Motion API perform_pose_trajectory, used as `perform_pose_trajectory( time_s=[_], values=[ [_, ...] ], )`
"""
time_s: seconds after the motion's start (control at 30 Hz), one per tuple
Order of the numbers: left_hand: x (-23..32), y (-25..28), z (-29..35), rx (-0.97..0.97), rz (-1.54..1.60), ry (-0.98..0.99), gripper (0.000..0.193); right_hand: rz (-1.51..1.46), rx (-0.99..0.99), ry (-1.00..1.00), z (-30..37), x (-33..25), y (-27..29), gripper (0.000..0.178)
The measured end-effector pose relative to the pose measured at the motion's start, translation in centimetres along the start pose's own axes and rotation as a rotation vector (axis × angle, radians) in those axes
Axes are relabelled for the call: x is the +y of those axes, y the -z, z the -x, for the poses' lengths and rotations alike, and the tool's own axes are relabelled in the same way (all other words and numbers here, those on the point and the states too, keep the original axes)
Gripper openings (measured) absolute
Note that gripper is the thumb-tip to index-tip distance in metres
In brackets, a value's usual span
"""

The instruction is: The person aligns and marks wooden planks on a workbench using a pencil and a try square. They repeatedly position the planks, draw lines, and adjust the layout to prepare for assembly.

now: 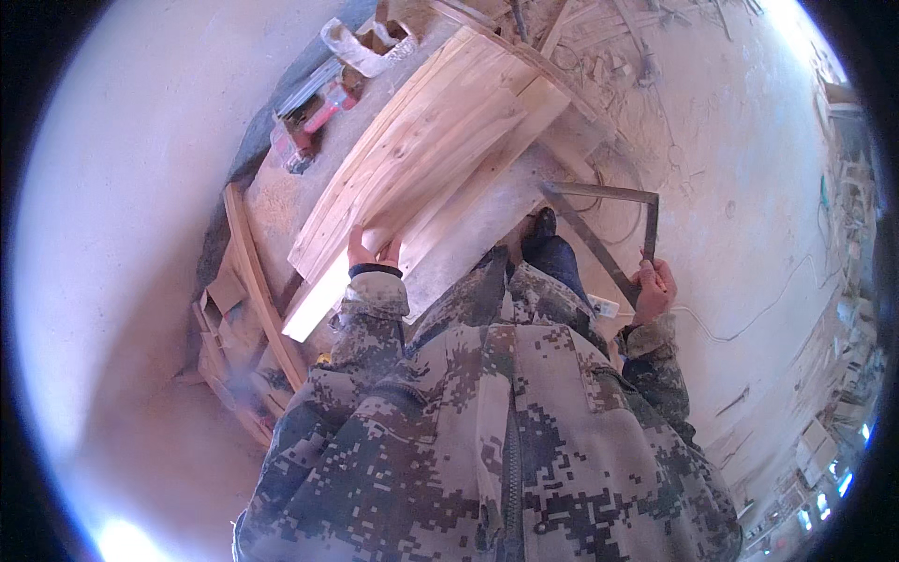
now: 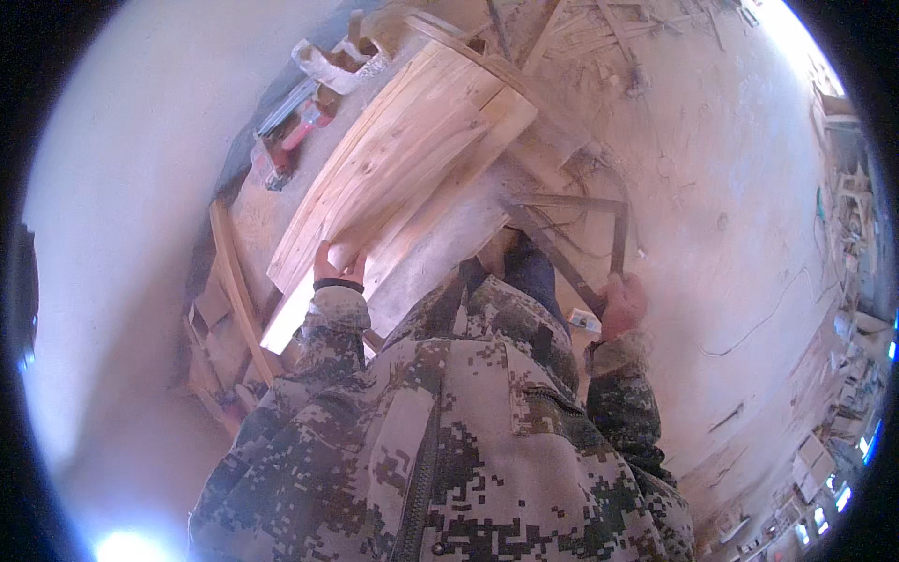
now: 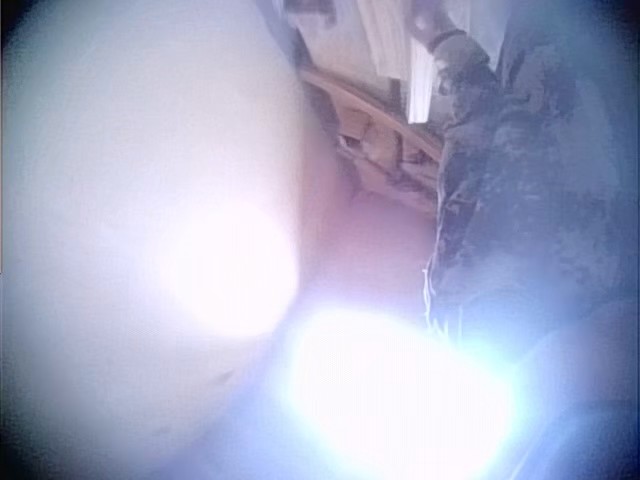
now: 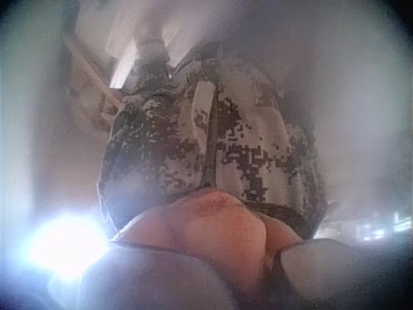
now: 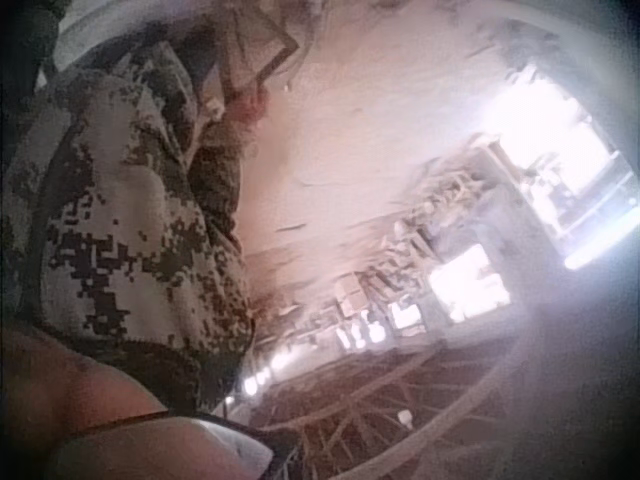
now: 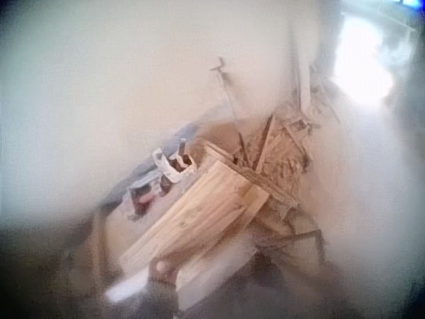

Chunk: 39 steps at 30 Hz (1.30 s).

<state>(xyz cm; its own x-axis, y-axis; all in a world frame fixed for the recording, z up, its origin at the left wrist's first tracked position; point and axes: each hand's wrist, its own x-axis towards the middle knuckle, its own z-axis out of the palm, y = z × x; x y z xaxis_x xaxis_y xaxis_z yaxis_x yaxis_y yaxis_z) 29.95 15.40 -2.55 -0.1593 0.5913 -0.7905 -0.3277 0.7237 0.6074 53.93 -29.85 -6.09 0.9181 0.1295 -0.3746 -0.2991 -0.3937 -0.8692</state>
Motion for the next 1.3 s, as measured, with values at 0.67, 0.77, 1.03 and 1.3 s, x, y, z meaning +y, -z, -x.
perform_pose_trajectory(
  time_s=[0.67,0.77,1.03,1.3],
  values=[
    [-5.4,-15.9,5.3,-0.694,-1.632,-1.293,0.035,0.202,-0.446,0.293,-6.5,-12.3,-16.9,0.024],
    [-4.8,-17.4,3.0,-0.634,-1.640,-1.321,0.035,0.050,-0.257,0.403,-6.8,-11.6,-15.9,0.025],
    [-7.0,-19.3,3.3,-0.667,-1.721,-1.271,0.034,-0.223,-0.202,0.140,-6.8,-4.6,-8.2,0.028],
    [-7.6,-20.2,4.5,-0.689,-1.673,-1.282,0.029,-0.190,-0.171,0.109,-5.3,-5.2,-6.6,0.023]
  ],
)
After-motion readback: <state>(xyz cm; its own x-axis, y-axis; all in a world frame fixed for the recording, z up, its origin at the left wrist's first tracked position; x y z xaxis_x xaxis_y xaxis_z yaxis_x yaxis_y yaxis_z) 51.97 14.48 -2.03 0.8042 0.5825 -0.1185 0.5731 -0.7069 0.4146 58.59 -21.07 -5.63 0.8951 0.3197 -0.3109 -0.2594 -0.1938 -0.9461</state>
